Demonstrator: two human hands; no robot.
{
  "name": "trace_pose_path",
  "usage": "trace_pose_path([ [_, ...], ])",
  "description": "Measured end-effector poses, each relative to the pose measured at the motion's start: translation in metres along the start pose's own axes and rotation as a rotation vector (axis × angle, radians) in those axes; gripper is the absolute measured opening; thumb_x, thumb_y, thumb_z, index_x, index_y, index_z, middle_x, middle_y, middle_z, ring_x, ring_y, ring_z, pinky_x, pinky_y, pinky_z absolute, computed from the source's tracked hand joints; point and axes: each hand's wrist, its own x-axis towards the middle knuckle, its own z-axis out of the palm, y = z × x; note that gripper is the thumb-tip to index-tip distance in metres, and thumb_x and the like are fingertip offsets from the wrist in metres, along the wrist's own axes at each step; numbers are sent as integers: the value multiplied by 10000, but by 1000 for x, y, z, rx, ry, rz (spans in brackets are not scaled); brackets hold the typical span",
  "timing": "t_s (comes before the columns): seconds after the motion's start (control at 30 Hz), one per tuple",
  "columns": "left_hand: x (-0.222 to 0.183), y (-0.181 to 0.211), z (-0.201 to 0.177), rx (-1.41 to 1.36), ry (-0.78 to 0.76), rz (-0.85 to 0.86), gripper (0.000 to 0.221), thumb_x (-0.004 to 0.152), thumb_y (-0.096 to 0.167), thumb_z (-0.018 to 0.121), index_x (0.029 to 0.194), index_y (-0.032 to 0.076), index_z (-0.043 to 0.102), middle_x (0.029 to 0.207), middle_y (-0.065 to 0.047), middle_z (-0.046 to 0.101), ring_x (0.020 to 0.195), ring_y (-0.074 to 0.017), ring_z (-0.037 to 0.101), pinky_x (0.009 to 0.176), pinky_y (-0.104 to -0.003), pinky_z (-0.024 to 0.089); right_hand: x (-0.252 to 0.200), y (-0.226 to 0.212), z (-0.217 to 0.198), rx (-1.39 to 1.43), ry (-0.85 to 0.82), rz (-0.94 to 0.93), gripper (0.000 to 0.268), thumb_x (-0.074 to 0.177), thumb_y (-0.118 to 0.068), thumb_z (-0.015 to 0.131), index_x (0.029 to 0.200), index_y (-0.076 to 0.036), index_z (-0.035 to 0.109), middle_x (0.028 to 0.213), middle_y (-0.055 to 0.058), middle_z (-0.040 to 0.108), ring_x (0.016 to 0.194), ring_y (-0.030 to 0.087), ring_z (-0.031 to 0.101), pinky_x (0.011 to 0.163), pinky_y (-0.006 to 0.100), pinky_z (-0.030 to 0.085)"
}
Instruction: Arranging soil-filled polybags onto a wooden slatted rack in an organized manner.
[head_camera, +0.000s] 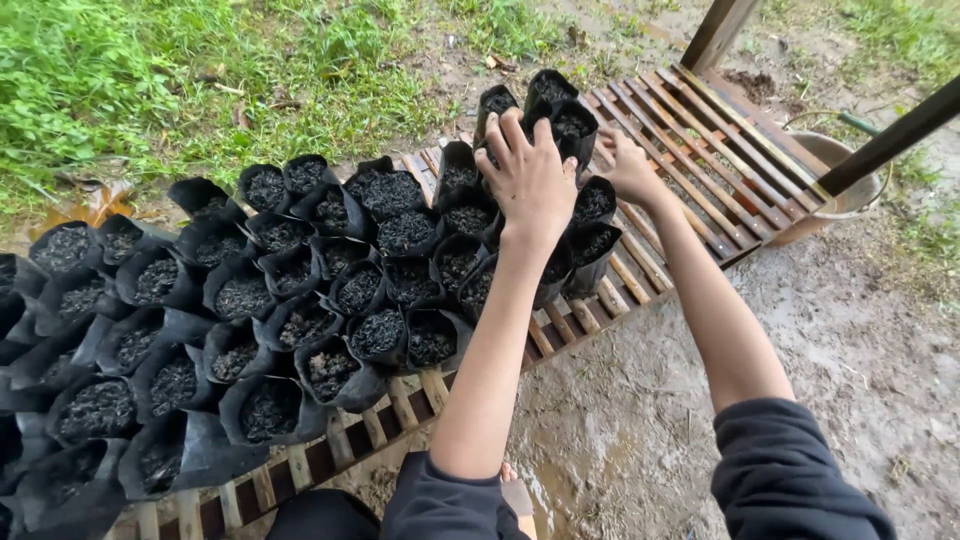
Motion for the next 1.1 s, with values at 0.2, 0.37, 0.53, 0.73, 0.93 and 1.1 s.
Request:
trace_pose_path([
  [0.2, -33, 10, -19, -28, 85, 20, 503, 840, 353, 799, 1243, 144, 584, 1418, -89, 364, 1465, -352, 236, 1115, -557, 297, -84, -86, -71, 323, 122, -122, 462, 1013, -274, 732, 1383, -52, 566, 1335, 264, 528, 1260, 443, 513, 1051, 550, 446],
  [0.37, -59, 14, -19, -208, 357, 99, 732, 744, 226, 884, 1362, 145, 500, 1480, -127, 330, 1472, -392, 310, 1076, -595, 417, -138, -154, -89, 499, 263, -265, 336, 1184, -301, 409, 1323, -66, 605, 1176, 149, 498, 1063, 266, 514, 794, 302, 542],
  [0.53, -97, -6, -67, -342, 455, 51, 661, 887, 304, 772, 1448, 186, 442, 1521, -167, 355, 1382, -389, 443, 1040, -623, 457, -151, -196, -70, 577, 249, -353, 301, 1146, -307, 382, 1233, -119, 600, 1242, 45, 610, 1087, 151, 587, 751, 239, 486],
  [0.73, -158, -93, -140, -236, 629, -75, 689, 932, 279, 790, 1495, 240, 396, 1554, -113, 385, 1449, -400, 497, 1090, -573, 510, -202, -283, -28, 771, 217, -361, 389, 1055, -409, 326, 1211, -172, 592, 1257, 61, 605, 1078, 180, 643, 748, 243, 534],
  [0.93, -231, -171, -188, -118, 746, -193, 540, 1025, 256, 691, 1480, 248, 399, 1540, -119, 340, 1391, -402, 461, 1096, -514, 460, -256, -369, 29, 771, 284, -636, 328, 1124, -354, 314, 1191, -146, 558, 1205, 37, 586, 1064, 204, 565, 733, 289, 439],
  [1.1, -284, -236, -223, -77, 783, -344, 600, 939, 300, 694, 1472, 271, 421, 1552, -106, 350, 1397, -398, 462, 1093, -544, 461, -323, -470, 41, 659, 322, -935, 414, 1164, -273, 294, 1093, 23, 574, 1119, 173, 509, 1090, 324, 479, 986, 423, 315],
])
